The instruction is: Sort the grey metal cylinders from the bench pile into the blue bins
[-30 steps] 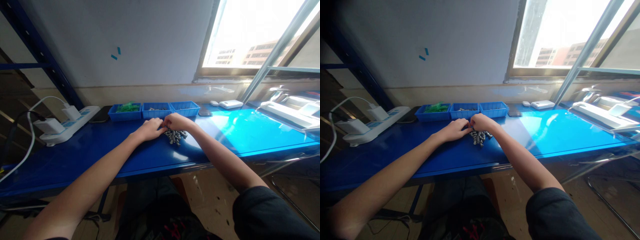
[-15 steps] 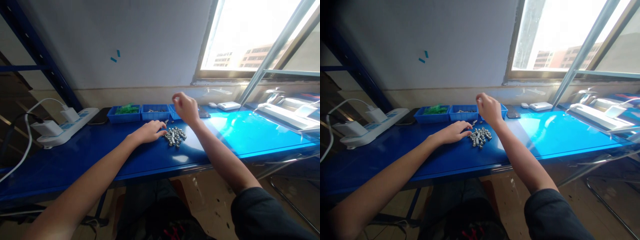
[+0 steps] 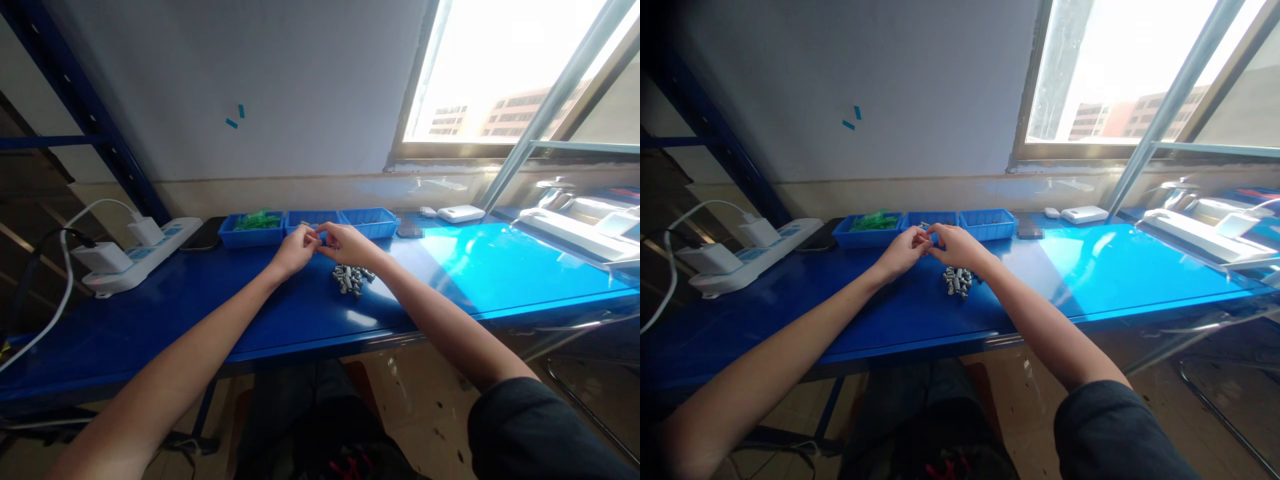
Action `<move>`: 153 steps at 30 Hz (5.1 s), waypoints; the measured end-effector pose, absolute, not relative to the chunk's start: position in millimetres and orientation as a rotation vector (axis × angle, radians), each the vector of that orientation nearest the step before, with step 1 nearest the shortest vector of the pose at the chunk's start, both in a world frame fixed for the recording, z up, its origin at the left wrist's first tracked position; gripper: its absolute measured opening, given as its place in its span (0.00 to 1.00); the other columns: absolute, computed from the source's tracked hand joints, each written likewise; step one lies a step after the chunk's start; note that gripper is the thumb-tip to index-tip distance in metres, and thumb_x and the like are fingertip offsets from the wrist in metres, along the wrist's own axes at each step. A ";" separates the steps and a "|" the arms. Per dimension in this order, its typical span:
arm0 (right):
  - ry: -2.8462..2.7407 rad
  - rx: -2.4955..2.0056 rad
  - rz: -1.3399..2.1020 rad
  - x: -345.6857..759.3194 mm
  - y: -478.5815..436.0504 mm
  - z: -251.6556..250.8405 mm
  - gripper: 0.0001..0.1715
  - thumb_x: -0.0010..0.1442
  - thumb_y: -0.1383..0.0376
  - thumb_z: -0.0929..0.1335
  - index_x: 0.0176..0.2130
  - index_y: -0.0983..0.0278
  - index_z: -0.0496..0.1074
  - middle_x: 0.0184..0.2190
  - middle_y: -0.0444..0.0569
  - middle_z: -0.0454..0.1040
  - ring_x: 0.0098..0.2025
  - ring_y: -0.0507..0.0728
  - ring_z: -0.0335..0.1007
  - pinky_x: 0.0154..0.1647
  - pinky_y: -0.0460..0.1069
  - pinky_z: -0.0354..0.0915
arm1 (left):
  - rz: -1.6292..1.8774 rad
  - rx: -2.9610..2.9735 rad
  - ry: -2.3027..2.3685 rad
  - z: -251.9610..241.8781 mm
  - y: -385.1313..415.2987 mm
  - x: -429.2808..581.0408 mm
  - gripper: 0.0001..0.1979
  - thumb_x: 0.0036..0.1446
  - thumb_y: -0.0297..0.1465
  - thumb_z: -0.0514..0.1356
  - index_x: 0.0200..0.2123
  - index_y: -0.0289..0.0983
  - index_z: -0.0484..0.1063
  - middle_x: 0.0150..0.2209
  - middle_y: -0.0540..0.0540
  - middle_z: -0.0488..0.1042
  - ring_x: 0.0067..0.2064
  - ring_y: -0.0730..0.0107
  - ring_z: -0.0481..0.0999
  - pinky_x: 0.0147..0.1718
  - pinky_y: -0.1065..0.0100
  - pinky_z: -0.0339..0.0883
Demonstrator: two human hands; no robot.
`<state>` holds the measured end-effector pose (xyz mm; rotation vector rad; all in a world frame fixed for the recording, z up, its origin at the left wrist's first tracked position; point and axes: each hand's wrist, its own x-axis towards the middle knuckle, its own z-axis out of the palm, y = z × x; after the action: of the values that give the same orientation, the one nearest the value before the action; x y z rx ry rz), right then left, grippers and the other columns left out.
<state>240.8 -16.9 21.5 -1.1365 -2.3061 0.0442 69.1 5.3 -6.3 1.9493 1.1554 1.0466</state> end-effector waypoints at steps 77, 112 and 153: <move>-1.727 -1.821 -0.417 294.6 -2.6 39.2 0.18 0.64 0.58 0.62 0.46 0.64 0.73 0.40 0.56 0.77 0.43 0.61 0.72 0.42 0.52 0.63 | 0.783 2.635 1.014 -7.3 -8.7 72.4 0.19 0.63 0.32 0.51 0.55 0.38 0.69 0.43 0.43 0.77 0.44 0.64 0.75 0.47 0.65 0.67; -2.037 -1.660 -0.122 276.0 -7.4 32.8 0.20 0.62 0.55 0.63 0.45 0.63 0.75 0.34 0.50 0.78 0.37 0.58 0.72 0.37 0.48 0.61 | 0.603 2.792 0.872 -12.1 -6.3 75.6 0.08 0.58 0.27 0.56 0.38 0.36 0.74 0.39 0.44 0.77 0.43 0.61 0.75 0.42 0.65 0.67; -2.483 -1.213 0.238 251.6 -18.9 23.5 0.13 0.57 0.67 0.66 0.42 0.66 0.75 0.28 0.44 0.74 0.29 0.50 0.66 0.31 0.44 0.56 | 0.697 2.631 0.915 3.9 -6.0 61.9 0.05 0.50 0.27 0.57 0.31 0.36 0.71 0.31 0.48 0.75 0.33 0.68 0.74 0.34 0.70 0.66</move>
<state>251.6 -18.9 23.5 -1.2130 -2.4826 0.2376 61.9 -6.0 3.9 2.6315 0.9149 0.6970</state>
